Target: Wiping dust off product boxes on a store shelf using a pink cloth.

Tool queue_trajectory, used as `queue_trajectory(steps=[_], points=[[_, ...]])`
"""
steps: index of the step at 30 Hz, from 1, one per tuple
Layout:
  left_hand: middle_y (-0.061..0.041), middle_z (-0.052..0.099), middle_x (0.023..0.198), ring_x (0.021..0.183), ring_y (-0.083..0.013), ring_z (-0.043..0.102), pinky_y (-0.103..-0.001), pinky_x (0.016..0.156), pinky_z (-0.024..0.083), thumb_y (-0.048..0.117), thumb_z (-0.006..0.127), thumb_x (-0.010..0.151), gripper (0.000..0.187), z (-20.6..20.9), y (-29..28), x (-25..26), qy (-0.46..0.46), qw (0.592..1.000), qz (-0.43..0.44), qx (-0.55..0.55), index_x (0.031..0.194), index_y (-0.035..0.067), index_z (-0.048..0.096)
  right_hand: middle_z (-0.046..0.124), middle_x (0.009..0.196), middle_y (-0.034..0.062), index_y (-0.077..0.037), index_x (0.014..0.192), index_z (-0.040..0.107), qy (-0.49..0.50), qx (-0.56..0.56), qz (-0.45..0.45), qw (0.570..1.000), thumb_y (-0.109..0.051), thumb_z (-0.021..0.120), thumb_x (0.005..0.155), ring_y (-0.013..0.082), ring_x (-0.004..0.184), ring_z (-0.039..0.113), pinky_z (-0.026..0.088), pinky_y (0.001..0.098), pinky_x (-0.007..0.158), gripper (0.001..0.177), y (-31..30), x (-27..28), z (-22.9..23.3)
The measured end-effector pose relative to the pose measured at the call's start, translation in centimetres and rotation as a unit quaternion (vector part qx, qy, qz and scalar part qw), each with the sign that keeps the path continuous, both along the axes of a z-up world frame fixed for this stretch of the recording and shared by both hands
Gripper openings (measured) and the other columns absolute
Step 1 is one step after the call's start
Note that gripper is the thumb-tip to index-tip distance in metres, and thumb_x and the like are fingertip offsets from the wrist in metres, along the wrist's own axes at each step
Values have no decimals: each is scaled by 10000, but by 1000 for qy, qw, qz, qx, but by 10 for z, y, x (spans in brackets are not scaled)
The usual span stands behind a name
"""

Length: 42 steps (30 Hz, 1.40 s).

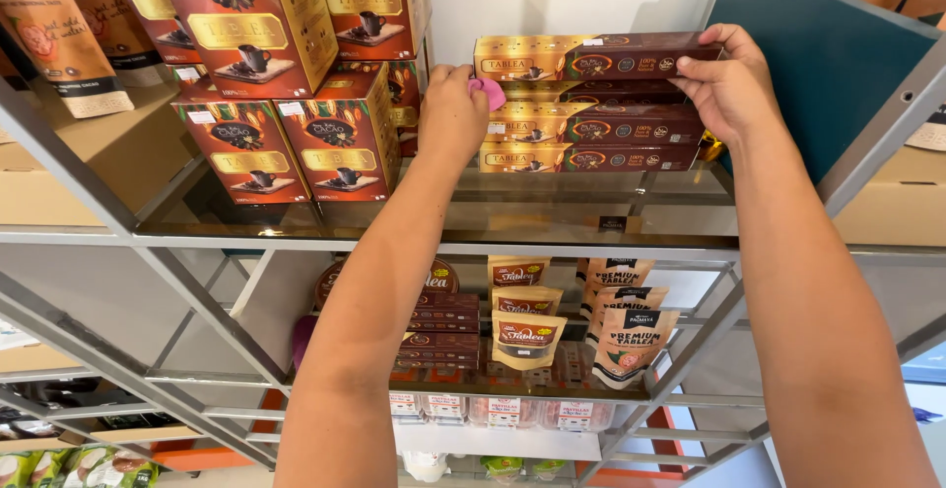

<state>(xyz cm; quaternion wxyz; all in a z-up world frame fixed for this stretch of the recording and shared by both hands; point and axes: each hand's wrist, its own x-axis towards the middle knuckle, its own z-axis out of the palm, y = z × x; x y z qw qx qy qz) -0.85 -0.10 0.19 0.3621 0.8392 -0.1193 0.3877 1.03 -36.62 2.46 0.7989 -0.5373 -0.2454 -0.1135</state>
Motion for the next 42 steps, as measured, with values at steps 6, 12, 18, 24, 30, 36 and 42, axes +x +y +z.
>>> queue_trajectory(steps=[6,12,18,24,30,36,42], points=[[-233,641,1154,1021,-418,655,-476,899,533,107,613,908,239,-11,2,17,-20,1000,-20,2,1095,-1,716,631,1249,94,-94,1200,563,-8,-115,-148,982,63,648,989,194,1119,677,648,321,958,277,5,3,0],[-240,645,1136,1057,-416,642,-466,944,511,87,627,905,292,-16,5,30,-41,999,-29,-11,1173,10,714,682,1194,73,-71,1226,633,-58,-237,-278,929,34,735,984,146,1078,644,561,264,909,283,4,6,-4],[-179,630,1206,1129,-378,620,-437,979,526,-13,602,945,271,11,-3,-15,-197,979,-39,-34,1188,49,705,691,1157,54,-63,1178,630,-2,-261,-317,912,23,767,918,133,1027,649,565,263,860,306,5,10,-7],[-190,557,1316,1208,-347,597,-403,1054,518,-4,551,993,325,7,-4,0,-234,968,-54,-77,1282,67,681,696,1149,52,-55,1164,622,5,-286,-334,898,-2,785,912,148,1009,655,578,291,835,305,2,16,-15],[-147,685,1273,1104,-223,690,-353,971,541,121,556,1072,299,-20,-6,91,27,910,-203,-359,1354,42,613,663,1250,91,-56,1207,610,24,-275,-329,903,8,775,901,170,1063,647,594,308,837,353,7,14,-11],[-71,510,1044,703,-216,696,-380,634,632,3,471,907,354,10,-13,54,134,914,-174,-340,1210,-31,650,653,1263,122,-50,1513,482,84,-279,-286,913,-54,708,967,181,1095,653,574,291,887,590,1,25,-15],[-89,660,951,695,-183,643,-342,678,554,259,471,1032,359,3,-11,83,236,816,-276,-449,1307,50,567,672,1269,151,-63,1595,380,114,-264,-261,922,-114,686,984,188,1130,663,561,295,910,685,0,26,-14]])
